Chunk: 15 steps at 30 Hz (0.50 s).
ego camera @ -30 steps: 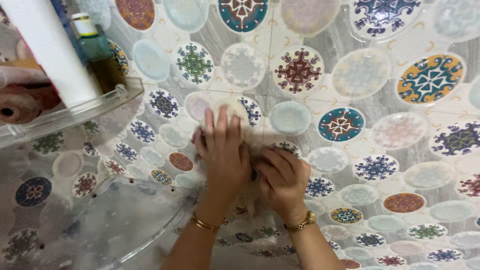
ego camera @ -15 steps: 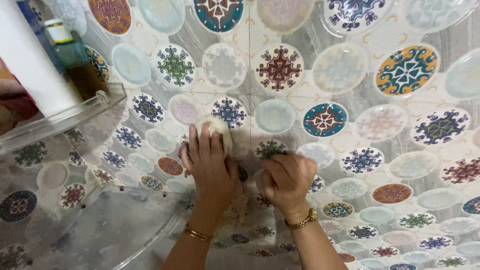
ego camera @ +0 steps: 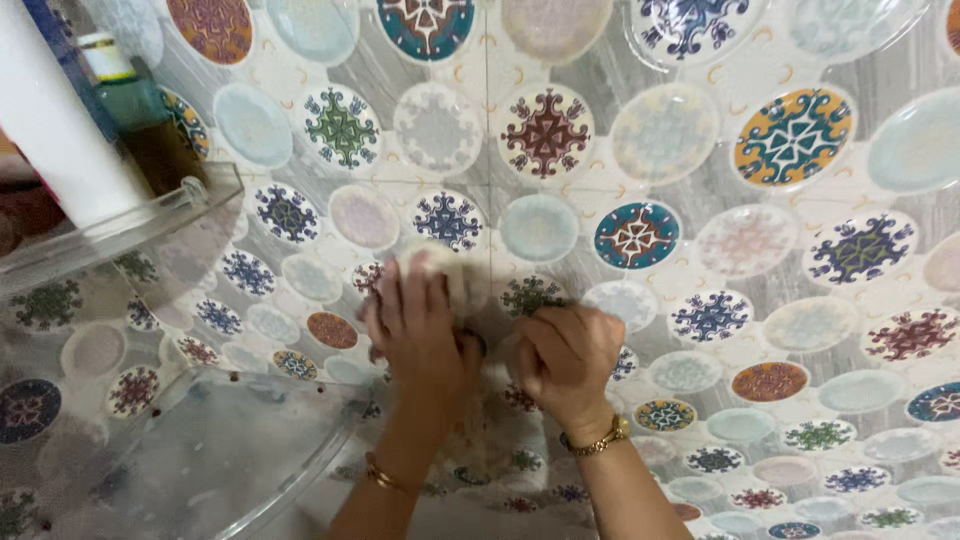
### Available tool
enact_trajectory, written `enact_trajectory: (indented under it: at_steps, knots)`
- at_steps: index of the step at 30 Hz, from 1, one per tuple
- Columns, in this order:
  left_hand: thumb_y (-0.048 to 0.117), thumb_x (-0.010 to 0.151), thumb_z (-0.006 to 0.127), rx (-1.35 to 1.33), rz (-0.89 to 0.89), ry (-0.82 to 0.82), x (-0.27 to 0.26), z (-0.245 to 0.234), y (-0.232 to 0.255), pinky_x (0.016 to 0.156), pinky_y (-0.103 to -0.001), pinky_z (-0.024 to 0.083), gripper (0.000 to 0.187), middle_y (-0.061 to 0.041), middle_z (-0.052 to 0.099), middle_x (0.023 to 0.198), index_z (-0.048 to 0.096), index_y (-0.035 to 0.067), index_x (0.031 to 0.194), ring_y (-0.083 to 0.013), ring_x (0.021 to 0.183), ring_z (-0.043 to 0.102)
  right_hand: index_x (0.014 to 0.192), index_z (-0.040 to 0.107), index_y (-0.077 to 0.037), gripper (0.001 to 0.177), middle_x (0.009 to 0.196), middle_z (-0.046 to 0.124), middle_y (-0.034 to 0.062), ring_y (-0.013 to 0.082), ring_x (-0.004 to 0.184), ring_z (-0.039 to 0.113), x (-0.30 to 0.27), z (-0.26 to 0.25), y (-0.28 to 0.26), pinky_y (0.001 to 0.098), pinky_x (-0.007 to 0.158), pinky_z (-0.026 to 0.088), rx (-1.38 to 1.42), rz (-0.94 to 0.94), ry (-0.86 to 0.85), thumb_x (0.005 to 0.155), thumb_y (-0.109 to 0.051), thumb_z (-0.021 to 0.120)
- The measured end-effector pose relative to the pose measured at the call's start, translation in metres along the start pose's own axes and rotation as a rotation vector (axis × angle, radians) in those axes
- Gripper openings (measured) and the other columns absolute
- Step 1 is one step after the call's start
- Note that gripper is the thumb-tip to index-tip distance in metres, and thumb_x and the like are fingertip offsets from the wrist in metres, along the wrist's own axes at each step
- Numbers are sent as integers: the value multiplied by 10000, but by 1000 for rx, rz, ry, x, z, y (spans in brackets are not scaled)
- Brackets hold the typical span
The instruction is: The person wipes the patterned bathroom wall tiles with a cloth, moving across the surface and around a corner shelf containing toiletries.
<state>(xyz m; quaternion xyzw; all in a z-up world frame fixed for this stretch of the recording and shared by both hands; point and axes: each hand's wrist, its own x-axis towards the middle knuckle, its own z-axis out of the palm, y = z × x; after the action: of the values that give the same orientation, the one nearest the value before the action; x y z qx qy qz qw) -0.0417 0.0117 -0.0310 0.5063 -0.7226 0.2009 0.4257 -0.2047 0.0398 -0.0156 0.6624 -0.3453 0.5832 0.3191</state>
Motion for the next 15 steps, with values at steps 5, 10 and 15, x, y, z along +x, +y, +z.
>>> enact_trajectory:
  at_steps: [5, 10, 15]
  knots:
    - [205, 734, 683, -62, 163, 28, -7, -5, 16, 1138, -675, 182, 714, -208, 352, 1559, 507, -30, 1384, -439, 1502, 223, 834, 723, -145, 168, 900, 689, 17, 257, 847, 628, 3, 1, -1, 425, 748, 443, -12, -9, 33, 674, -100, 739]
    - [219, 771, 657, -21, 176, 85, 35, -20, 18, 1166, -662, 192, 693, -185, 356, 1577, 504, -22, 1403, -426, 1516, 226, 840, 715, -122, 150, 912, 696, 25, 252, 857, 640, 3, 1, 2, 412, 756, 460, 16, -11, 31, 693, -100, 740]
    - [224, 751, 678, -65, 123, 56, 25, -27, 26, 1163, -675, 185, 754, -204, 309, 1573, 481, -65, 1419, -446, 1507, 204, 821, 720, -132, 150, 893, 695, 21, 243, 843, 639, 3, 2, 0, 418, 742, 456, -3, 2, 29, 678, -93, 738]
